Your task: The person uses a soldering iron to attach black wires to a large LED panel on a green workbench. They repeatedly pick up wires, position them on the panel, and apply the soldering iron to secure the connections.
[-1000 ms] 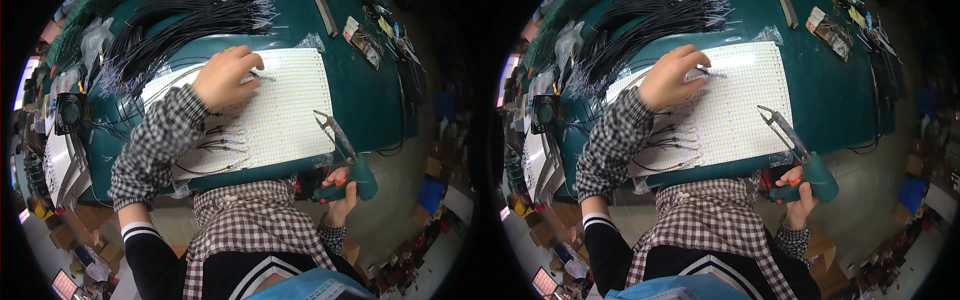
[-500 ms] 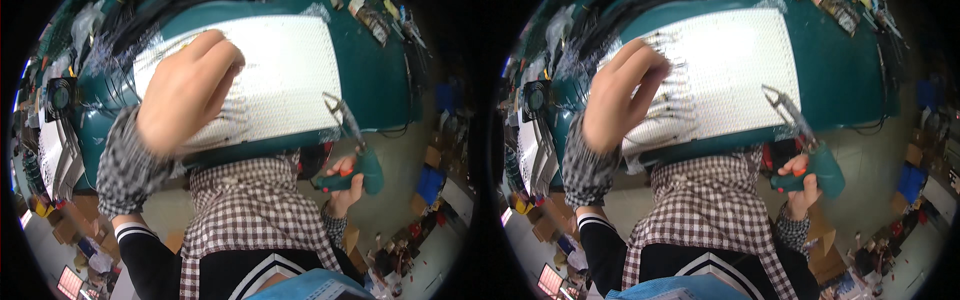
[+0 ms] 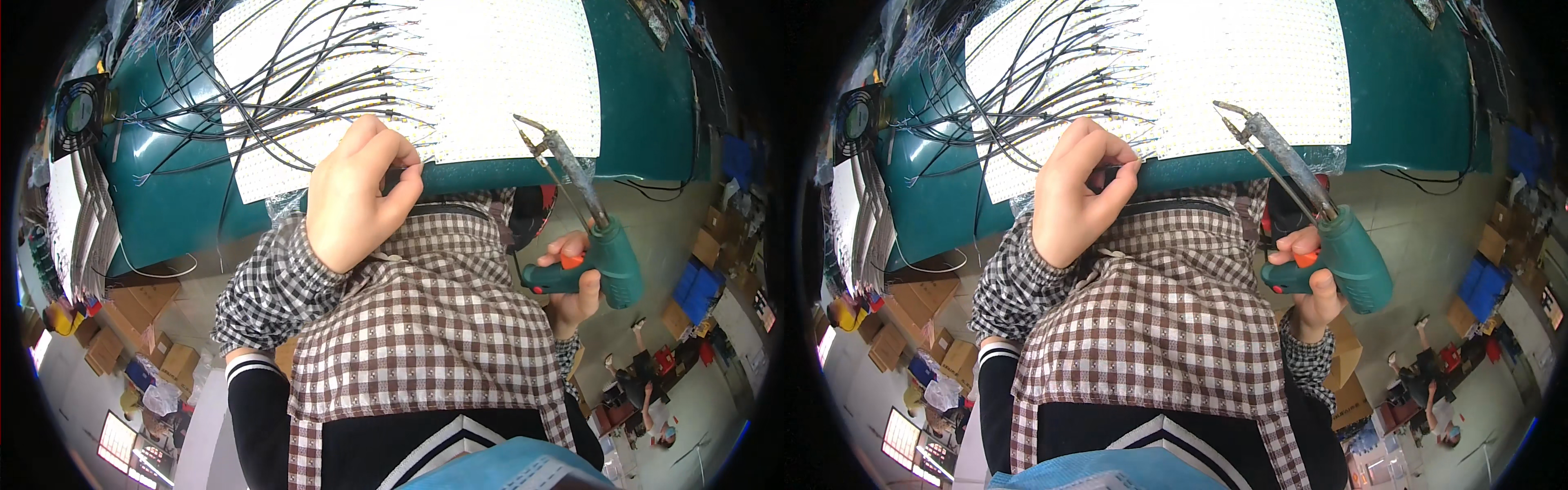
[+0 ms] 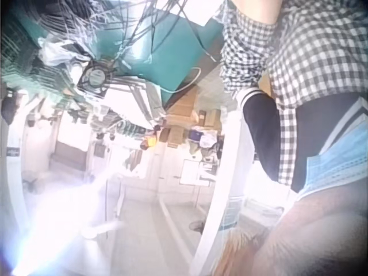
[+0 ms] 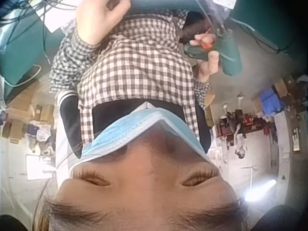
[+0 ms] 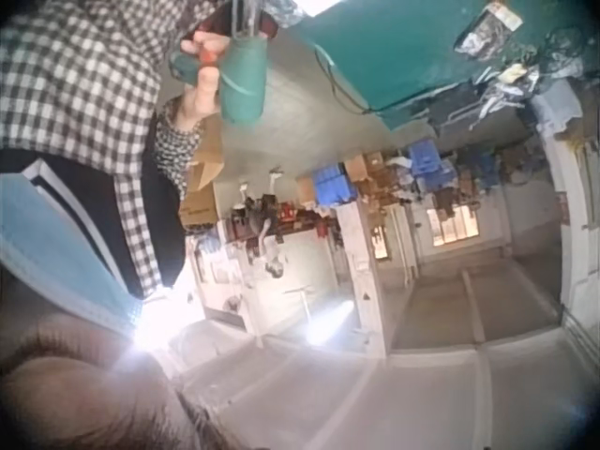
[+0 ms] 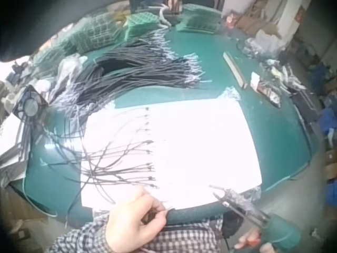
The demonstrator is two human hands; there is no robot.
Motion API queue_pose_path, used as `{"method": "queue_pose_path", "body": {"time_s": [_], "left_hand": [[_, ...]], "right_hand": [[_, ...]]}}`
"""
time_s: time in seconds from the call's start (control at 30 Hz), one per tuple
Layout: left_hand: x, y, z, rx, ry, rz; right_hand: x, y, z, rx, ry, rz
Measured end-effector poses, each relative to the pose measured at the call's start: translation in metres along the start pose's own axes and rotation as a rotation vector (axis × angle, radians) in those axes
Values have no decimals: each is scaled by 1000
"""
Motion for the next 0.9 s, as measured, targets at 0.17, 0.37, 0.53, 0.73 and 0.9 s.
{"method": "queue_pose_path", "body": {"time_s": [0.17,0.37,0.53,0.73,0.9], "left_hand": [[1,-2,8,-42,28,21],[7,6,13,-25,56,50],[7,5,17,-8,30,74],[8,7,15,36,13,86],[12,7,16,23,-38,104]], "right_hand": [[-15,7,-3,-130,46,28],[-23,8,2,-171,10,91],[-24,10,8,-129,-17,46],[-26,19,7,-341,-64,82],[-31,23,3,-356,-25,48]]}}
Point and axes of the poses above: each hand's wrist, its own x-axis towards the middle knuckle, its own z-axis out of the palm, y = z × x, the point moved 9 cm from there along x, towards the middle knuckle, and after that the axes turned 6 degrees about z, right-handed, at the moved point
